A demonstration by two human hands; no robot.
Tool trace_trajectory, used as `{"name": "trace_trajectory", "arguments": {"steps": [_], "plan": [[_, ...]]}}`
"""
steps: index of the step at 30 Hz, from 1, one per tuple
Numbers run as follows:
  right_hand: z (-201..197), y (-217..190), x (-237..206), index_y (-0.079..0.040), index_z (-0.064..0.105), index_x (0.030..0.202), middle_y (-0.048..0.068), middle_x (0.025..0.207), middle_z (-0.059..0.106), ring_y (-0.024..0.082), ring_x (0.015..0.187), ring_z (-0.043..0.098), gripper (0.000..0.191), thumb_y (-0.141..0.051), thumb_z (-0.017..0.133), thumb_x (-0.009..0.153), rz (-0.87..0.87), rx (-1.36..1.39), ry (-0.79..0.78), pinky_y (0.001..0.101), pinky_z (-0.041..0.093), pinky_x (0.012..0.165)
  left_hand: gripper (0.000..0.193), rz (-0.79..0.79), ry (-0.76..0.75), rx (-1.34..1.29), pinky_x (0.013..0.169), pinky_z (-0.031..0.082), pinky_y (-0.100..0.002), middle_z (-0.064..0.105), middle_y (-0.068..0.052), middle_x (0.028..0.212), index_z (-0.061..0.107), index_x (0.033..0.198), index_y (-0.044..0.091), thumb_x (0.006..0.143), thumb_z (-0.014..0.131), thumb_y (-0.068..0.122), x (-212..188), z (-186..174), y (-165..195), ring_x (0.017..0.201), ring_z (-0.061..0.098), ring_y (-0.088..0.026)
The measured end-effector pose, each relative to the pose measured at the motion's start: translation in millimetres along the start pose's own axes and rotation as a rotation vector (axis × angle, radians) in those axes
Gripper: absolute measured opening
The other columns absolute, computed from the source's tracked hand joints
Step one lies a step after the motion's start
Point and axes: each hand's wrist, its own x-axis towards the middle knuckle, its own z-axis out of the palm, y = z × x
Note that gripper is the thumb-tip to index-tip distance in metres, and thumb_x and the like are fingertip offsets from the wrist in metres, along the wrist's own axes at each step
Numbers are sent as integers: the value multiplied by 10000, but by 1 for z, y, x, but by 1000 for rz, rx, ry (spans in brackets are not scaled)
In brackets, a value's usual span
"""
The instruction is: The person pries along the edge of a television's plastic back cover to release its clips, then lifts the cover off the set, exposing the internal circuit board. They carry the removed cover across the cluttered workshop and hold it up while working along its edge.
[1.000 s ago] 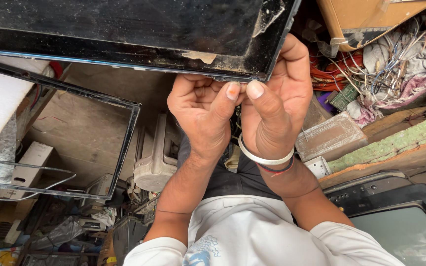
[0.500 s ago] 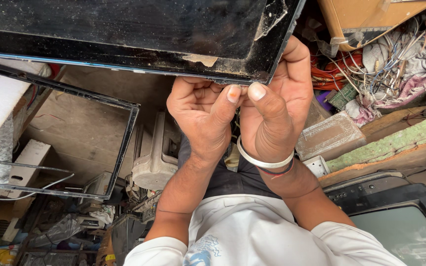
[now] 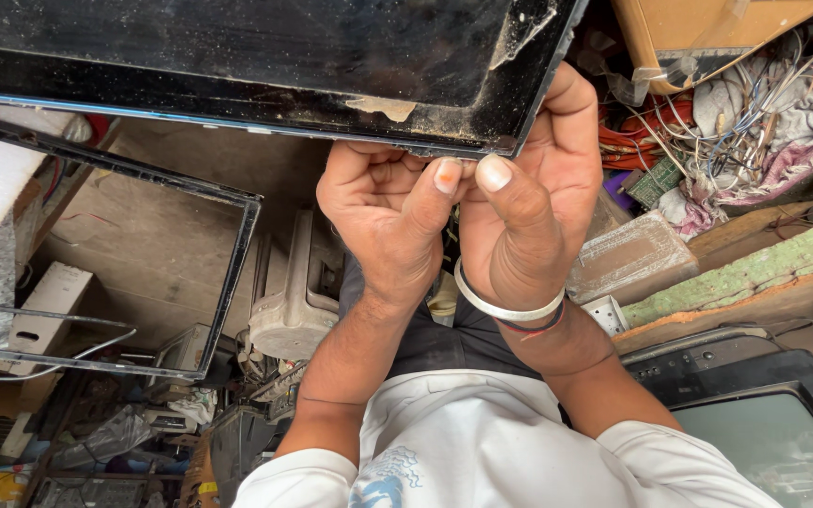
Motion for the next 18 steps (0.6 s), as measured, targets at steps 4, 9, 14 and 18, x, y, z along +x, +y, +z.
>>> {"name": "trace_trajectory", "arguments": {"steps": [4,9,14,18], "plan": [[-3,0,-1,58,398,1423,144,1167,605,160,960,639,525,-19,666,978,7,27,-7,285,571,923,291,-2,7,-12,955,608,-299,688,-147,1080,570,1161,-73,976,790,-26,-1,0,-1,984,725,-180],[-5,1,0,57,393,1396,173,1176,625,179,946,664,518,-28,647,953,18,70,-2,302,586,883,283,-14,-4,-23,939,609,-295,702,-159,1070,575,1154,-74,974,786,-18,-1,1,0,979,726,-180],[-6,1,-1,60,396,1406,165,1153,618,179,946,661,495,-24,643,986,19,74,-17,303,584,897,272,-15,-14,-22,945,606,-294,701,-165,1069,578,1148,-73,983,788,-26,0,1,1,982,724,-179],[-7,1,-1,64,395,1413,158,1147,608,176,949,655,490,-19,645,999,17,69,-16,302,582,906,271,-8,-12,-32,946,610,-299,701,-162,1071,581,1146,-69,977,787,-19,1,2,0,978,725,-179]]}}
